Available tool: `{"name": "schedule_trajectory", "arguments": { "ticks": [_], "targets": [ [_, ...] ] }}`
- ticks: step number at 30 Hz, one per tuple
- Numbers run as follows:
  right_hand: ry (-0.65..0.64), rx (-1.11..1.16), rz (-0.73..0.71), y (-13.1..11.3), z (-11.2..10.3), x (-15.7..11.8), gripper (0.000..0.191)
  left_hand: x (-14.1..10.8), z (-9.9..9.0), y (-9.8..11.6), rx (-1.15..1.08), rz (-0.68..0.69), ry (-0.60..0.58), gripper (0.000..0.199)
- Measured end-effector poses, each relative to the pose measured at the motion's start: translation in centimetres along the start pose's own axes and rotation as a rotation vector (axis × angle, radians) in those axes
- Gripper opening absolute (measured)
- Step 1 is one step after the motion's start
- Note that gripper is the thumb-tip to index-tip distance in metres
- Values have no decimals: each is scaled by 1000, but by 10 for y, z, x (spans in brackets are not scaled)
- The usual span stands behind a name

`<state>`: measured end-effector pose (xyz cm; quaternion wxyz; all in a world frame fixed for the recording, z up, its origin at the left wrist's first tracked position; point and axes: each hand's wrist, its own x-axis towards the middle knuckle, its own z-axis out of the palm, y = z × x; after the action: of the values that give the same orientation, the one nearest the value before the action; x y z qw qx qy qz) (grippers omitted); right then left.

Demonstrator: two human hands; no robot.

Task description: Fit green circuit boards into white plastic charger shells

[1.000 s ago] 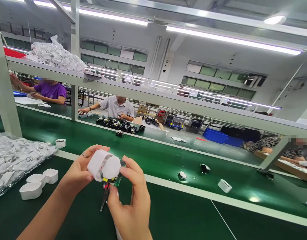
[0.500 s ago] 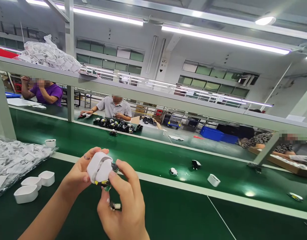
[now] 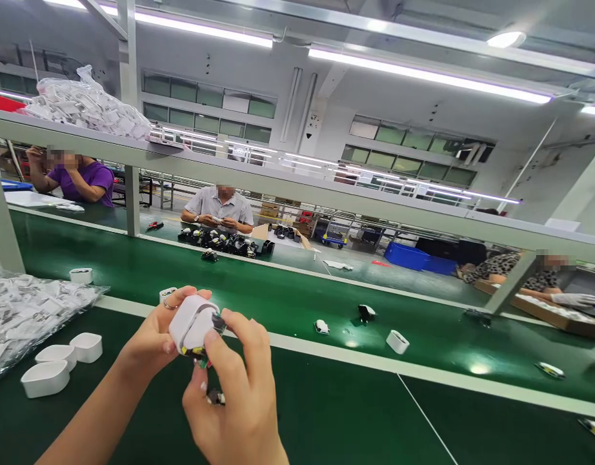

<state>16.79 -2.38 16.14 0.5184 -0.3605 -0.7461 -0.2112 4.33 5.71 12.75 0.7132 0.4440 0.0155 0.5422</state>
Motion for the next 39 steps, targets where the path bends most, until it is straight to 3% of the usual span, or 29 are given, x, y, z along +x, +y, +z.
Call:
{"name": "schedule_trajectory", "arguments": {
  "ticks": [22,32,36,39],
  "targets": [
    [13,11,27,3,-7,3,31,0,2,3,30,-17,-22,54],
    [-116,-65,-8,6,-5,3,29,-1,5,1,-10,-60,-11,54],
    [-182,1,2,12,3,1,33,1,9,-3,-109,-79,9,52],
    [-164,72,-2,18,14,-1,40,2,11,-10,-180,-122,-11,50]
  ]
}}
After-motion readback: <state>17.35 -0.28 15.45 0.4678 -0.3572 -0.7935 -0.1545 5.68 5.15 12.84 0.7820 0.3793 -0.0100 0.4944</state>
